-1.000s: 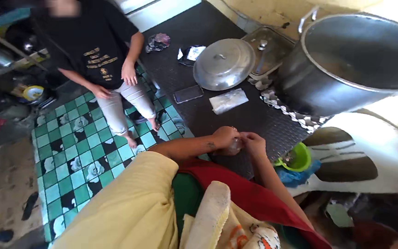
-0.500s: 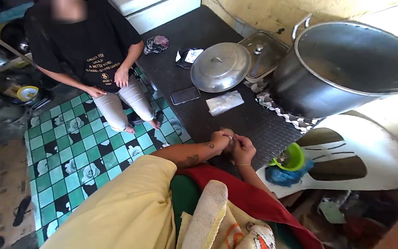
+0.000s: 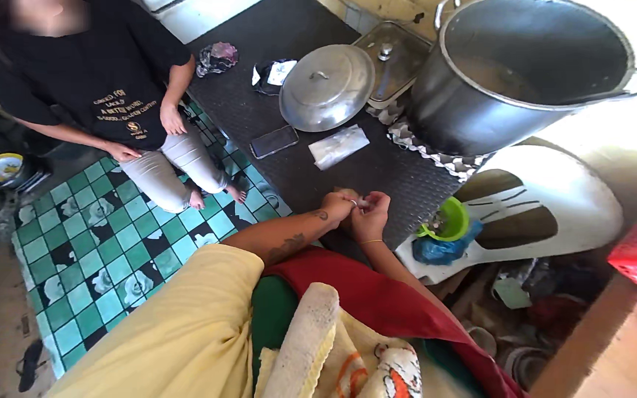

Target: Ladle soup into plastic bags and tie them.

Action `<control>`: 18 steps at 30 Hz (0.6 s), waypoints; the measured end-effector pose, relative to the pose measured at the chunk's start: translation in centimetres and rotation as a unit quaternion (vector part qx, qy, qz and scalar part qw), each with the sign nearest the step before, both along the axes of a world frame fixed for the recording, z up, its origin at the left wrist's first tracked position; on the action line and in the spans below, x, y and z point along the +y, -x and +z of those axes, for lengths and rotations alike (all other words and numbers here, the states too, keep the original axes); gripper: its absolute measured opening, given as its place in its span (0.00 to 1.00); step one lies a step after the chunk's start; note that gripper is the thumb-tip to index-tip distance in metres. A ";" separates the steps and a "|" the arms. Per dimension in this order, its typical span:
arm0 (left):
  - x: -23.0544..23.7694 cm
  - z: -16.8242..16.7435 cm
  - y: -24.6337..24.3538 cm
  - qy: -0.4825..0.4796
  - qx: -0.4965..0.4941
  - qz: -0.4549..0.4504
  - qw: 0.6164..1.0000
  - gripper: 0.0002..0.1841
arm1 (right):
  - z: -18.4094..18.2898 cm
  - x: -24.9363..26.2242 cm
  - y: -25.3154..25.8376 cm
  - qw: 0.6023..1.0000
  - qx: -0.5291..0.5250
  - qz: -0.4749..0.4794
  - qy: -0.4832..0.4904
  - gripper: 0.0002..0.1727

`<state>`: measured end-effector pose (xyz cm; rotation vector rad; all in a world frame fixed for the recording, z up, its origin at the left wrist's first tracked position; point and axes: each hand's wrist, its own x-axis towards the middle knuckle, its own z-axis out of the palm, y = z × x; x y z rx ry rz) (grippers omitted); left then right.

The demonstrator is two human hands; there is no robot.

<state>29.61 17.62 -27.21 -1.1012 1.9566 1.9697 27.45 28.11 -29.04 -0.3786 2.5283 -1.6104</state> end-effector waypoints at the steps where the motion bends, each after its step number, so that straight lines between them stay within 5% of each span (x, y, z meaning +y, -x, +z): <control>1: -0.2 -0.1 0.0 0.011 0.005 -0.015 1.000 0.10 | -0.2 0.0 0.2 1.000 -0.001 -0.003 0.003 0.34; 10: -3.0 -0.3 -0.6 0.110 0.031 -0.204 0.972 0.14 | 0.7 0.5 1.5 0.997 -0.058 0.055 -0.019 0.46; 18: -3.3 0.2 -0.5 0.062 0.041 -0.215 0.974 0.13 | 0.7 0.9 2.8 0.991 -0.039 0.099 -0.086 0.08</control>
